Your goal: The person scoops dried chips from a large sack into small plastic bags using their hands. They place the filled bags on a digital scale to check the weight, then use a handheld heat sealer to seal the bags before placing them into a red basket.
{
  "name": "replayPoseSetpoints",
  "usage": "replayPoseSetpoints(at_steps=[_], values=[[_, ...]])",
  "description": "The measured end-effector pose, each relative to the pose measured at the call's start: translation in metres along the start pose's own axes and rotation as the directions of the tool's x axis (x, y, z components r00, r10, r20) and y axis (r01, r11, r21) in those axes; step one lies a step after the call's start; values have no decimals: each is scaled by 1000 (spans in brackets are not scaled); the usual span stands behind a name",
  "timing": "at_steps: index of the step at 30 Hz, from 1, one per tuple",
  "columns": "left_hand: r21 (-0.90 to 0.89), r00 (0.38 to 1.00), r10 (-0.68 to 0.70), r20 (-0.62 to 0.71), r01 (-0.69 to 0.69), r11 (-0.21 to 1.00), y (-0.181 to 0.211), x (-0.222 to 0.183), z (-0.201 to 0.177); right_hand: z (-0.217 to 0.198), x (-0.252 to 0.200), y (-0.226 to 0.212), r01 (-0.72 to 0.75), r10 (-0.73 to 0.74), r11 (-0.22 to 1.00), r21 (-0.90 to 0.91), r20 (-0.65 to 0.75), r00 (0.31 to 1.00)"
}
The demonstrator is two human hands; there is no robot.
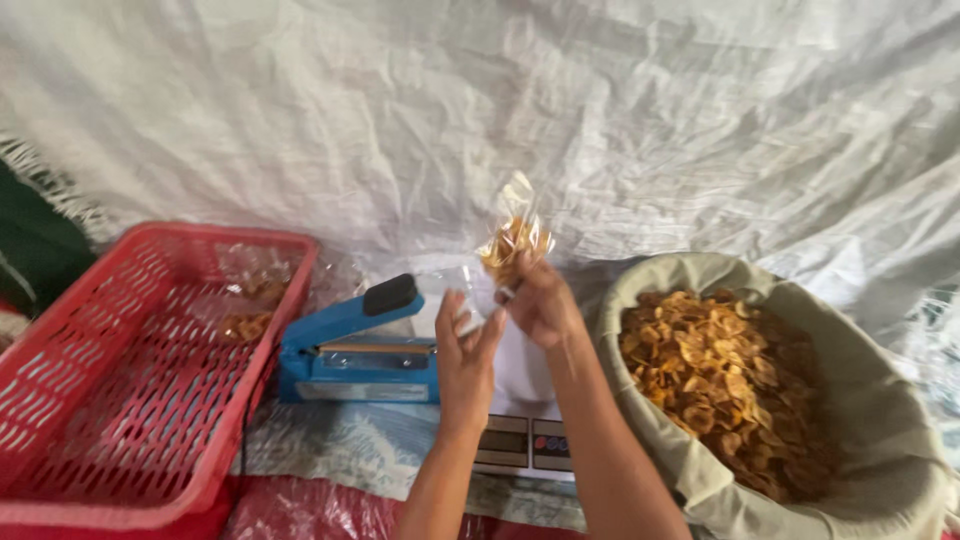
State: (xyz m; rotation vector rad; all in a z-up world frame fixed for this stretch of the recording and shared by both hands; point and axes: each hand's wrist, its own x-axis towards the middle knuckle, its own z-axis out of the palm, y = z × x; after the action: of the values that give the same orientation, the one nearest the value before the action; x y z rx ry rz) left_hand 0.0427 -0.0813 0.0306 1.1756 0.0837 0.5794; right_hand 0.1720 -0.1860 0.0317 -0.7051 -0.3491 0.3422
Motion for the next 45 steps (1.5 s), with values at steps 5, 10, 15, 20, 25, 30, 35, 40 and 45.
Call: replayPoseSetpoints(at_steps=[5, 10, 15, 20, 25, 30, 35, 40, 45], values=[[-191, 979, -28, 203, 68, 979, 6, 21, 17, 20, -48, -12, -9, 1, 996, -88, -94, 996], [-271, 961, -93, 259, 165, 948, 27, 11, 16, 42, -75, -43, 140, -239, 810, -570, -103, 966], [-187, 952, -123, 280, 180, 966, 42, 10, 17, 45, -73, -45, 192, -156, 835, -515, 113, 981], [-16, 967, -144, 210, 150, 989, 22, 20, 11, 53, -69, -39, 90, -114, 815, -572, -7, 993], [-62, 975, -62, 211, 77, 995, 21, 23, 12, 51, -64, -23, 146, -190, 858, -492, -40, 981], [-63, 974, 58, 218, -45, 997, 15, 20, 13, 39, -60, -9, 240, -248, 872, -426, 37, 968], [-55, 971, 56, 231, -44, 998, 12, 21, 12, 33, -60, -3, 223, -244, 861, -456, 12, 970], [-5, 972, 31, 232, -30, 1000, 15, 20, 11, 37, -63, -6, 228, -254, 825, -518, 21, 967], [-22, 968, 25, 248, -20, 1000, 18, 17, 10, 48, -70, -14, 175, -214, 846, -504, -20, 977]])
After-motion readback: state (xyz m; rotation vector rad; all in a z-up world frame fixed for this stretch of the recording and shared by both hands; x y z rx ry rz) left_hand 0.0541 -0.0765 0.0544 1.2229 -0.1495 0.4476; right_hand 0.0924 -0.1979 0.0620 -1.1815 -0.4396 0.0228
